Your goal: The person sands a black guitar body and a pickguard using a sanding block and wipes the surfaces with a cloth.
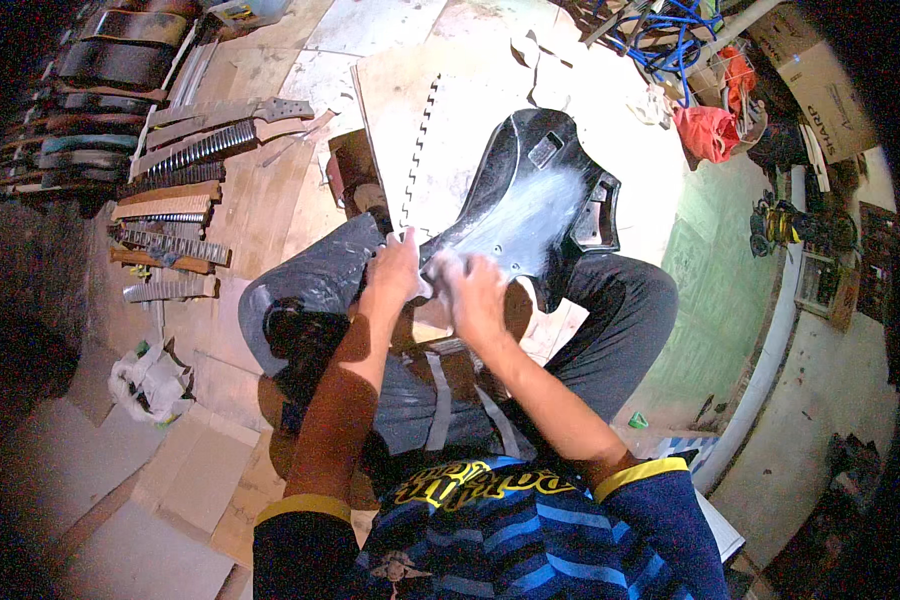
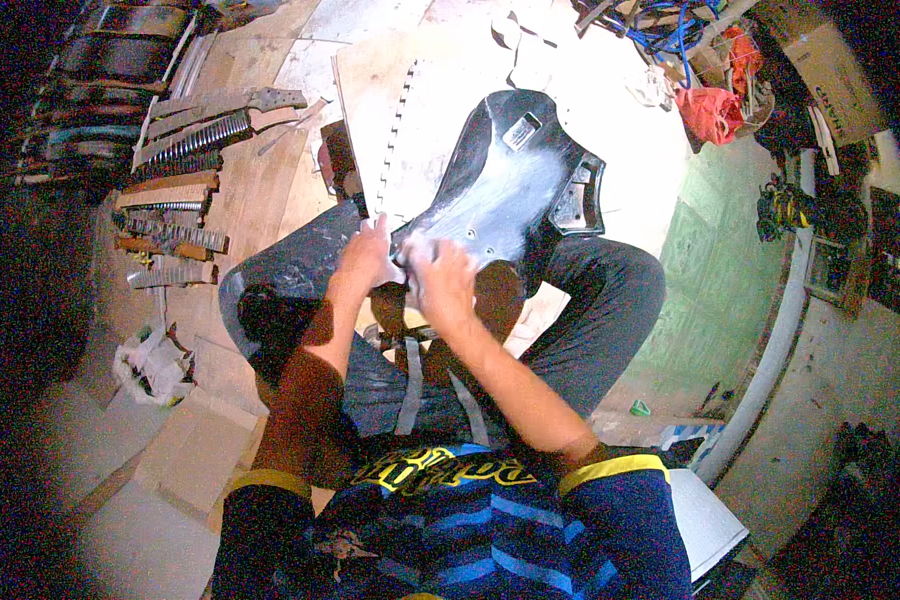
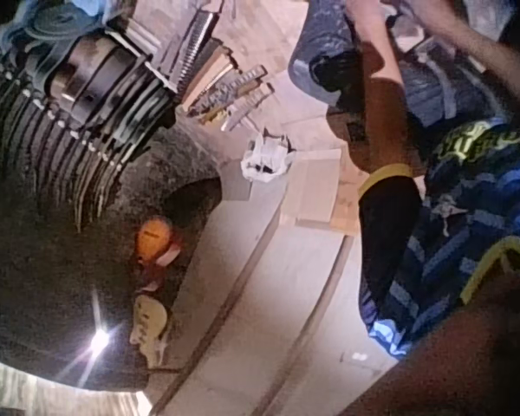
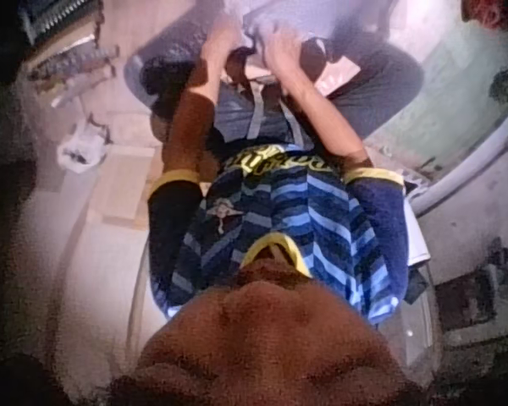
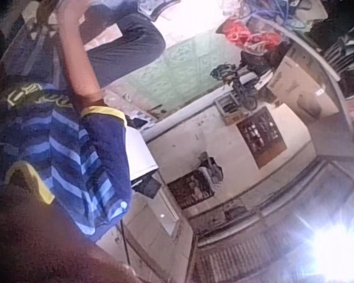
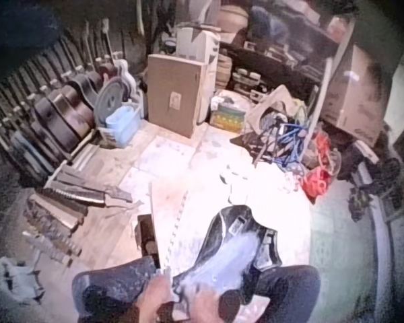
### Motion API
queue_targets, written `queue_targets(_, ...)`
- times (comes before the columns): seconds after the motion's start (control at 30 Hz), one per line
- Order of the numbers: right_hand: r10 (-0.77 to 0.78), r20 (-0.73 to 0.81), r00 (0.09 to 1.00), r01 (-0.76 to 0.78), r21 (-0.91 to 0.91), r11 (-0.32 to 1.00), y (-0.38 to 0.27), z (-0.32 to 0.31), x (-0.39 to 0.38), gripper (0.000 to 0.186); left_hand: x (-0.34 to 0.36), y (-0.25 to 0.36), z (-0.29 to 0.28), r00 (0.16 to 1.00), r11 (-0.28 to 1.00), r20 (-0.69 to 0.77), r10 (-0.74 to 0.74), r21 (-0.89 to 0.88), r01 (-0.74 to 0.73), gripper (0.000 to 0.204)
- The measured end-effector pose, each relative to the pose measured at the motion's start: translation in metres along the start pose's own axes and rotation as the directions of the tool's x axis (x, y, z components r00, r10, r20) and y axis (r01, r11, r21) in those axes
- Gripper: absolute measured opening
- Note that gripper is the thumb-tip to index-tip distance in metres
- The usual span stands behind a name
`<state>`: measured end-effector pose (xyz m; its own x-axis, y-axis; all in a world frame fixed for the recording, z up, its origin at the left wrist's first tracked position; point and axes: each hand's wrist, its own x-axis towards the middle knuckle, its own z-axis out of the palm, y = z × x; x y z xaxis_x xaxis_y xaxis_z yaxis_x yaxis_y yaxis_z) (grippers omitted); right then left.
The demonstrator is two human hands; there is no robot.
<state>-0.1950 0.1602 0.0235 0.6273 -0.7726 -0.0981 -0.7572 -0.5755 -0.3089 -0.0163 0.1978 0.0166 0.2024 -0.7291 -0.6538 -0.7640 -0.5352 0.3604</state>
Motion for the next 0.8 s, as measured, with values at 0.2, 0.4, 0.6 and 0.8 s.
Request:
queue_targets(0.2,0.161,-0.247,0.956,-0.185,-0.077,0.98,0.102,-0.052,0.079,0.037,0.006,0.006,0.023,0.989,1.0,-0.145,-0.011,0.01,0.013,0.096)
queue_targets(0.4,-0.003,-0.007,1.0,0.003,-0.036,0.999,0.034,-0.013,0.018,0.039,-0.002,0.031,0.006,0.961,1.0,-0.275,0.024,0.013,-0.021,0.071)
queue_targets(0.6,0.16,-0.246,0.956,-0.204,-0.169,0.964,0.132,-0.069,0.098,0.037,0.015,0.037,0.029,0.953,0.997,-0.296,0.059,0.069,-0.04,0.085)
queue_targets(0.8,0.006,-0.118,0.993,-0.047,-0.351,0.935,0.067,-0.004,0.032,0.034,0.023,0.035,0.021,0.96,0.997,-0.273,0.057,0.057,-0.043,0.076)
